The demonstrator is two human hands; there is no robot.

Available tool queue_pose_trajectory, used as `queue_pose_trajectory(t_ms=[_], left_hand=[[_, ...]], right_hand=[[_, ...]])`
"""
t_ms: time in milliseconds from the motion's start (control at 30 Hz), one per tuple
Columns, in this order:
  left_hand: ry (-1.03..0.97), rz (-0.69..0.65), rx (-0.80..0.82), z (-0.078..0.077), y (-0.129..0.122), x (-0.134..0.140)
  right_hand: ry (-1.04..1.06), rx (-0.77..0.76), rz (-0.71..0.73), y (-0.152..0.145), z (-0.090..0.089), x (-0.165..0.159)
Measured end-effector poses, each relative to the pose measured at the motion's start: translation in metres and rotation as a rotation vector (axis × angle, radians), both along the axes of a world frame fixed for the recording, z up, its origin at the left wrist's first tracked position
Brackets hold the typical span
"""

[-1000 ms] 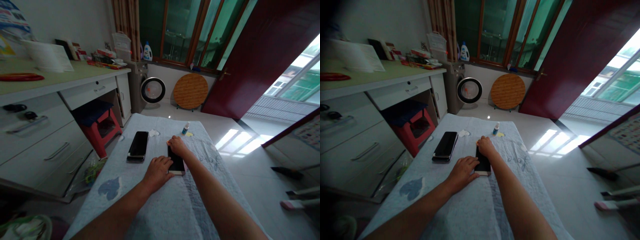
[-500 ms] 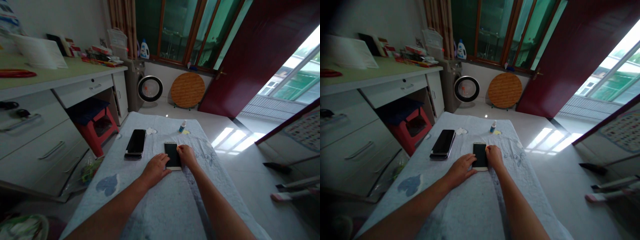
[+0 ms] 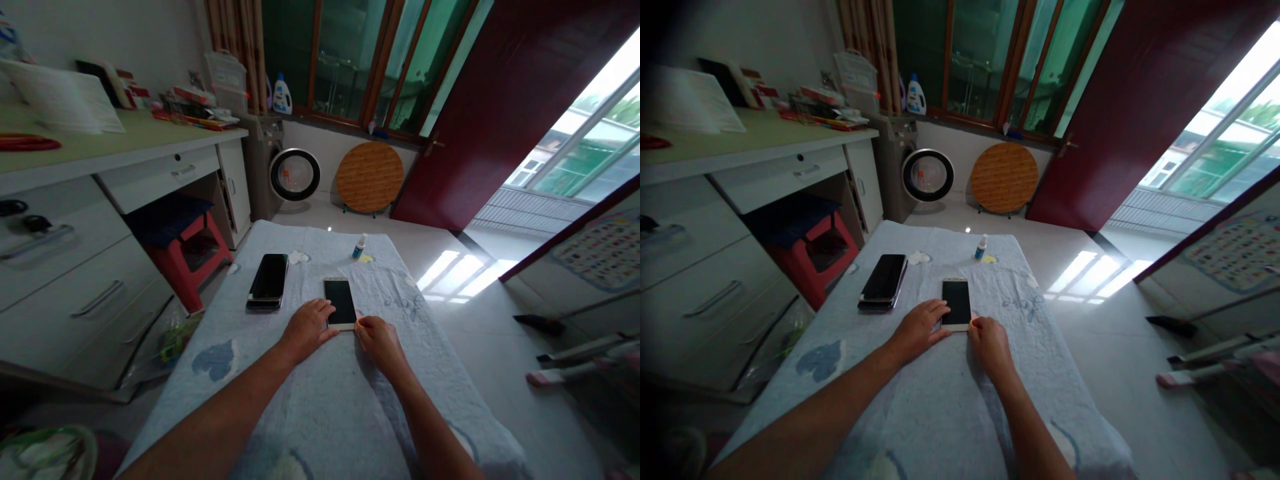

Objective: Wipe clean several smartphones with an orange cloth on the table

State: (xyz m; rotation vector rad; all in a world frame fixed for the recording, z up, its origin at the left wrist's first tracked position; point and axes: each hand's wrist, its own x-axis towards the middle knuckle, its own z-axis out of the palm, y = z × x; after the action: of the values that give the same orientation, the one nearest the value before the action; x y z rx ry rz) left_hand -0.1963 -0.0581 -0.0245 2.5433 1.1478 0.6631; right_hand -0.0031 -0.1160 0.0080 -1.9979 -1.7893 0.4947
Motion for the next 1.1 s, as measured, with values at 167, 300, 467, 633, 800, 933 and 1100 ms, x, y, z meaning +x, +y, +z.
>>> queue_pose_trajectory(t_ms=[167, 300, 467, 633, 800, 933, 1100], left_hand=[[-0.041, -0.007, -0.021, 0.003, 0.001, -0.002], [-0.049, -0.005, -0.064, 0.001, 0.005, -0.003], [-0.061, -0.008, -0.065, -0.006, 0.01, -0.003], [-0.07, -0.015, -0.046, -0.009, 0.01, -0.002], [-0.073, -0.019, -0.062, -0.008, 0.01, -0.003], [-0.082, -0.026, -0.107, -0.005, 0.01, -0.004], [-0.098, -0.041, -0.149, -0.004, 0.009, -0.005]], right_hand=[[0.039, 0.055, 0.094, -0.009, 0.005, 0.007], [-0.007, 0.119, 0.241, -0.004, 0.005, 0.008], [-0.137, 0.129, 0.287, 0.004, 0.0, 0.001], [-0.248, 0.116, 0.299, 0.001, 0.002, -0.008], [-0.283, 0.185, 0.382, 0.001, -0.006, -0.031], [-0.322, 0.219, 0.434, 0.007, -0.013, -0.054], [-0.344, 0.256, 0.478, 0.009, -0.012, -0.058]])
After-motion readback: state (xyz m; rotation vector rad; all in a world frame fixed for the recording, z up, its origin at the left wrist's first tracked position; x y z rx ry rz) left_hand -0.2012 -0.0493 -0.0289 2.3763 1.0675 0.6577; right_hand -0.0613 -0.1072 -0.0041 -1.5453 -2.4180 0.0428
